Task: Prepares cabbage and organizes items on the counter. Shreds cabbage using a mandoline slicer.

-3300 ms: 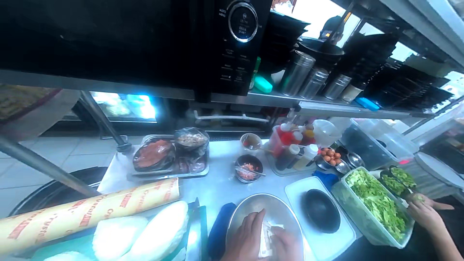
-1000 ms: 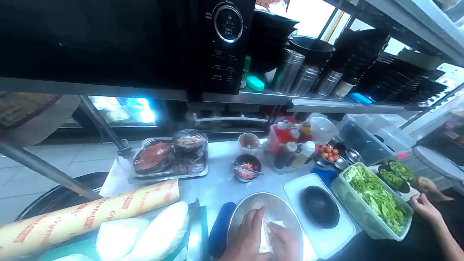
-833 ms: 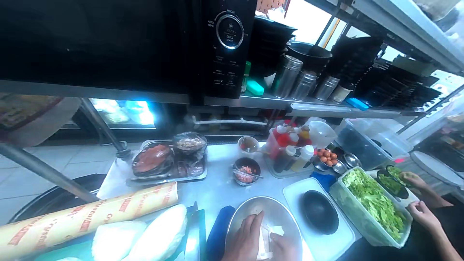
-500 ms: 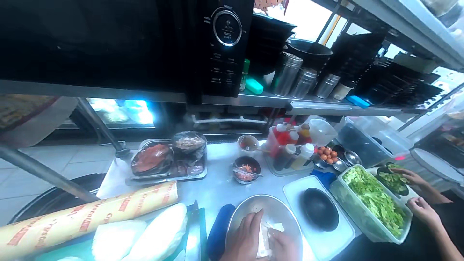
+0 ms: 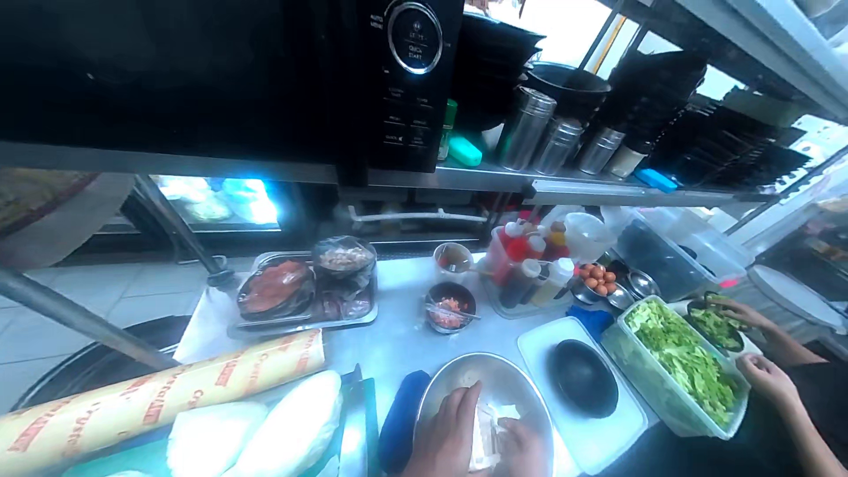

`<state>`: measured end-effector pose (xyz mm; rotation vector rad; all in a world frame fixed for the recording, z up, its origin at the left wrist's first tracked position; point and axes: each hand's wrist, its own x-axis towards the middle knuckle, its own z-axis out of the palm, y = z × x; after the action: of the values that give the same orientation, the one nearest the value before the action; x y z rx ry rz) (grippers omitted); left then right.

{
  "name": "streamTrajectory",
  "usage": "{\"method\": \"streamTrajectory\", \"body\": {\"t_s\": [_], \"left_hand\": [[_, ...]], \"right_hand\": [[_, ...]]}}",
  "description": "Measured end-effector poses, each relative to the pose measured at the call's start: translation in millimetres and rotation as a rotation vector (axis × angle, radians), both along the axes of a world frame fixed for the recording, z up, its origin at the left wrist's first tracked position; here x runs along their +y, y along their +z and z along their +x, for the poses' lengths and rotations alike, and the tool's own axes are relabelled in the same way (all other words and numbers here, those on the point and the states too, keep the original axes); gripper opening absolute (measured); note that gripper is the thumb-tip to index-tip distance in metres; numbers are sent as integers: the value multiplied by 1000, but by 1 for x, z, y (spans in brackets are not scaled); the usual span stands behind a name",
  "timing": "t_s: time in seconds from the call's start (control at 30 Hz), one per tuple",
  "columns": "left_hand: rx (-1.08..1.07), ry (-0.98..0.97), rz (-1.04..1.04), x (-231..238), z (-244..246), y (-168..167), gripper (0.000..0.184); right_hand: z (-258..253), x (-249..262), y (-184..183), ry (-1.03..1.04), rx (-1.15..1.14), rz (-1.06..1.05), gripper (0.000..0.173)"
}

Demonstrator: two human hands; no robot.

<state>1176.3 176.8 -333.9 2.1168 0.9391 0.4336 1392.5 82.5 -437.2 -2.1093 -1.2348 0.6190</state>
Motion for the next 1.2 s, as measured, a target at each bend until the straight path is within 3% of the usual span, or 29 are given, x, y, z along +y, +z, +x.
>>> {"method": "streamTrajectory", "body": {"t_s": [0.13,0.47,0.67,1.03,1.2], "left_hand": [[1,5,4,-1,0,-3,117],[-10,8,24,2,1,-4,116],[-24,8,45,2,0,-6,114],[-28,6,-5,4,-3,-6,115],[-22,2,9,4,-1,-6,116]], "right_hand": [[-7,3,12,-66,170,30,30],[-5,-10,-5,-29,117,197,20],[-3,-19,-7,35,198,232,31],[-2,-14,14,-19,193,11,35],[-5,-7,32,41,97,36,27]]}}
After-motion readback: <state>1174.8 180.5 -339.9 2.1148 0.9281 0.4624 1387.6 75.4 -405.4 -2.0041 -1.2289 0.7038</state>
